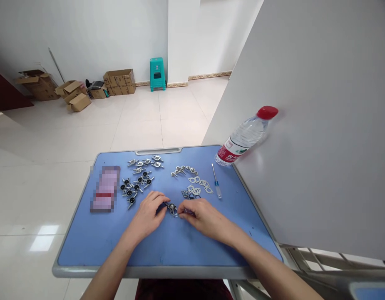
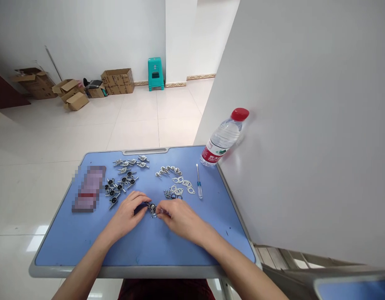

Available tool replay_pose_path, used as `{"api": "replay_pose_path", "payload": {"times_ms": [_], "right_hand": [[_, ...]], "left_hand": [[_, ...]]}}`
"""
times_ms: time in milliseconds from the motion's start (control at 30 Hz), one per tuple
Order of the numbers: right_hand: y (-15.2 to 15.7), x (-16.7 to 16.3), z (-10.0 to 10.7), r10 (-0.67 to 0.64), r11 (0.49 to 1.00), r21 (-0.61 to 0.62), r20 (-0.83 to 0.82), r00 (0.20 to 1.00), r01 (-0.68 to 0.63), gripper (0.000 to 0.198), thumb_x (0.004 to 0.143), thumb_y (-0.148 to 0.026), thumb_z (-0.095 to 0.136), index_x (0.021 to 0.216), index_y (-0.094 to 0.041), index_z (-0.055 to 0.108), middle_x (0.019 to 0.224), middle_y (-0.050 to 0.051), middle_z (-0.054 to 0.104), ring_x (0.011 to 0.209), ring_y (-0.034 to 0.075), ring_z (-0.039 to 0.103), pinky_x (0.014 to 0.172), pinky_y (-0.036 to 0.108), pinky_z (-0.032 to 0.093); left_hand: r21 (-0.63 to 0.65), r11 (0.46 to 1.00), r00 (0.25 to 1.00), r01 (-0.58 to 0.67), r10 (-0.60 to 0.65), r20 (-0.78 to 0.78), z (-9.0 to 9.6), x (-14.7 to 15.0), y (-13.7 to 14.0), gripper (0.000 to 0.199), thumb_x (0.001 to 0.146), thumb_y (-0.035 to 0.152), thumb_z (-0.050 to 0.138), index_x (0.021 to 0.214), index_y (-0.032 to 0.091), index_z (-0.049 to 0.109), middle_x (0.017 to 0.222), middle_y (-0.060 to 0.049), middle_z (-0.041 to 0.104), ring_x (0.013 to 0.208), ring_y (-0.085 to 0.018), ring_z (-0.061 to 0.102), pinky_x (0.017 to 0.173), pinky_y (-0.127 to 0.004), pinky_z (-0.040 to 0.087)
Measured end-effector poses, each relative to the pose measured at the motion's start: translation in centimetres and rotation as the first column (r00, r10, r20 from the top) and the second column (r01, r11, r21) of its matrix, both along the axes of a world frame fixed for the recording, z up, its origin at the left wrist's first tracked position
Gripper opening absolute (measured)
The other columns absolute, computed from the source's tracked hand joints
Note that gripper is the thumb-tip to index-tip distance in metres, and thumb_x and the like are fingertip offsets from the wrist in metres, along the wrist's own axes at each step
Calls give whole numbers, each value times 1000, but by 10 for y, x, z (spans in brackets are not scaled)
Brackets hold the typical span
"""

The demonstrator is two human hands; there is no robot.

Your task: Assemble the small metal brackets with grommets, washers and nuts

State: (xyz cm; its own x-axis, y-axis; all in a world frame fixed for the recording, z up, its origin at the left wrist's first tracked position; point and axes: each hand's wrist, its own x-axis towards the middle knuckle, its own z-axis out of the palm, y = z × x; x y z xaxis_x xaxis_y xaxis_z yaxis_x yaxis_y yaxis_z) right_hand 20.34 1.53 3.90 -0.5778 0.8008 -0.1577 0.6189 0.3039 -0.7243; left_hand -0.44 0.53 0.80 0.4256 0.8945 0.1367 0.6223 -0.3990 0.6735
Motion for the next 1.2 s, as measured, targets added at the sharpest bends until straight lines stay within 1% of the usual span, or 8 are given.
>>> {"api": "replay_pose_path", "payload": {"times_ms": [67, 167, 333, 567, 800, 967, 1100, 1200], "right_hand": [[-4, -3, -2, 29, 1000, 2, 44, 999, -29, 15, 83, -9, 57, 85, -19, 67, 76, 1, 69, 69, 15, 60, 65, 24, 40], [-5, -6, -6, 44, 998, 30, 85, 995, -47, 11, 84, -11, 58, 84, -18, 66, 75, 1, 68, 68, 15, 60, 64, 24, 39], [-3, -6, -10, -8, 996, 86, 78, 997, 1, 11, 86, -13, 55, 84, -18, 65, 77, 2, 68, 70, 15, 60, 66, 25, 40], [2, -11, -10, -101, 994, 38, 41, 994, 100, 15, 88, -17, 51, 84, -19, 65, 75, 1, 67, 66, 14, 58, 63, 25, 39], [6, -18, -16, -193, 981, -17, 50, 980, 194, 12, 87, -17, 53, 85, -18, 65, 71, 1, 67, 65, 15, 58, 62, 25, 39], [7, -20, -17, -224, 974, -20, 56, 973, 225, 10, 87, -17, 55, 84, -18, 64, 73, 2, 67, 66, 15, 59, 62, 25, 38], [8, -17, -16, -226, 974, -21, 51, 973, 227, 9, 88, -18, 54, 90, -18, 63, 76, 2, 68, 67, 16, 60, 62, 25, 38], [9, -11, -13, -216, 976, 4, 87, 973, 216, 12, 89, -17, 51, 93, -18, 63, 79, 3, 70, 72, 17, 62, 65, 26, 38]], "left_hand": [[-3, 1000, 1000, 0, 0, 6, 1, 0, 0, 25, 87, 7, 48, 102, 20, 61, 100, -4, 63, 98, -20, 58, 90, -37, 48], [-7, 1000, 1000, -1, 1, 6, 2, 0, -1, 25, 86, 6, 48, 102, 21, 61, 100, -4, 63, 97, -20, 58, 86, -35, 48], [-4, 1000, 1000, 20, -20, -11, 4, 1, -2, 24, 88, 7, 48, 100, 20, 63, 98, -4, 62, 96, -20, 57, 83, -33, 48], [-1, 999, 999, 32, -32, -12, 2, 1, -2, 26, 89, 8, 46, 102, 22, 63, 98, -5, 61, 96, -20, 56, 84, -34, 48], [21, 999, 999, 35, -34, -39, 6, 3, -3, 35, 80, 3, 46, 105, 21, 61, 98, -5, 62, 94, -21, 56, 83, -36, 48], [58, 998, 996, 5, 1, -93, 6, 6, -5, 27, 82, 12, 58, 107, 21, 59, 101, -5, 62, 96, -23, 56, 83, -38, 48], [102, 995, 992, 19, -7, -123, 1, 7, -4, 16, 89, 20, 58, 105, 22, 60, 100, -4, 62, 93, -22, 56, 80, -36, 48], [111, 993, 991, 30, -16, -130, 0, 6, -3, 13, 92, 22, 56, 104, 22, 61, 99, -5, 62, 92, -21, 57, 79, -35, 48]]}}
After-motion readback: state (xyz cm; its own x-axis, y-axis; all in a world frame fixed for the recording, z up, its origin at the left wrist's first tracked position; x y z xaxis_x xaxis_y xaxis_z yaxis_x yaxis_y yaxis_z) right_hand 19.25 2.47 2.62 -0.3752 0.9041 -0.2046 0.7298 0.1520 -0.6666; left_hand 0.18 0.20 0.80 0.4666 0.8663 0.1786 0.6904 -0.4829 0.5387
